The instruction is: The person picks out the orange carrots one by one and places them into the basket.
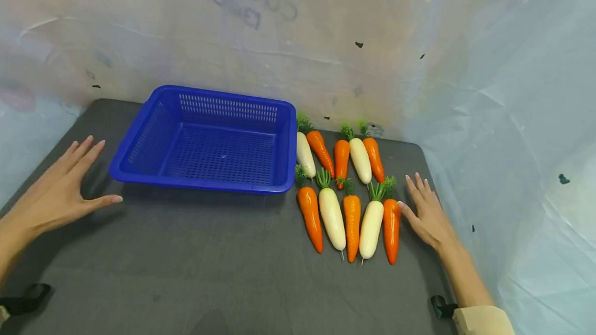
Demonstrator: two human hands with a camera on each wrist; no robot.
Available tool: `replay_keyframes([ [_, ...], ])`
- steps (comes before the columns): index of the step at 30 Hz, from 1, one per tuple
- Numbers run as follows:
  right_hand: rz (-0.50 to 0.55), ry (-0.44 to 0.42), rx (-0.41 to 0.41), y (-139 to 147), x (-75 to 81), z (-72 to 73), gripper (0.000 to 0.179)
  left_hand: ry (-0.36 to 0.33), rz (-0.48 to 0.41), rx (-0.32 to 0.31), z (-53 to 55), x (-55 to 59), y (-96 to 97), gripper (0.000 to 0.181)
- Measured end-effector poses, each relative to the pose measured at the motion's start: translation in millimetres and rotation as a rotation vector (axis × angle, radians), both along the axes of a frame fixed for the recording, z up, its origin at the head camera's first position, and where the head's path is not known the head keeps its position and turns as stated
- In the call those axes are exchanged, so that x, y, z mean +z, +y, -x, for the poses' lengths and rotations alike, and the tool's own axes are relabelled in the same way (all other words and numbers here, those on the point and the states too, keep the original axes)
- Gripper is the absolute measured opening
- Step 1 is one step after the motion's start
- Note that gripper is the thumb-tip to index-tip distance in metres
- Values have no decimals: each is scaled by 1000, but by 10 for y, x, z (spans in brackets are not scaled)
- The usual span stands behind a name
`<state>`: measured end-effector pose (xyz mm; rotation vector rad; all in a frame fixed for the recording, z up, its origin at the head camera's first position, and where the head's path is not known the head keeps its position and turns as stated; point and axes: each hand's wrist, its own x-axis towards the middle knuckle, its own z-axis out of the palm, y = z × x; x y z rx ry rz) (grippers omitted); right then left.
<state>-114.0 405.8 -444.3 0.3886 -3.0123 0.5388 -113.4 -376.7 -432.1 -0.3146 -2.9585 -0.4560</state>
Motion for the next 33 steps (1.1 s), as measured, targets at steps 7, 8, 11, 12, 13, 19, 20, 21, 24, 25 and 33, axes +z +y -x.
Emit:
replay_keyframes([
  [7,110,-85,-34,-125,42,-127,81,-33,-125,-36,5,77,134,125],
  [8,128,-91,-36,-141,48,-139,82,-39,-144,-49,15,85,148,123],
  [11,194,-99,-34,-177,46,-184,84,-58,-196,-86,48,116,194,119],
  [12,218,-105,-33,-187,43,-197,83,-66,-214,-95,58,131,209,118],
  [13,239,-113,-32,-196,43,-211,82,-72,-226,-104,69,146,225,117],
  [19,280,-126,-28,-240,37,-265,78,-126,-282,-127,129,217,304,112],
  [20,280,-133,-34,-247,38,-271,78,-137,-291,-128,141,221,313,112],
  [21,279,-142,-41,-253,38,-277,78,-147,-297,-126,154,221,319,111],
  [24,276,-174,-59,-264,27,-300,78,-183,-311,-114,187,206,335,109],
  [25,277,-185,-63,-266,24,-311,79,-198,-316,-109,199,201,343,109],
  [33,294,-251,-47,-265,-11,-341,84,-276,-313,-66,305,194,408,109],
])
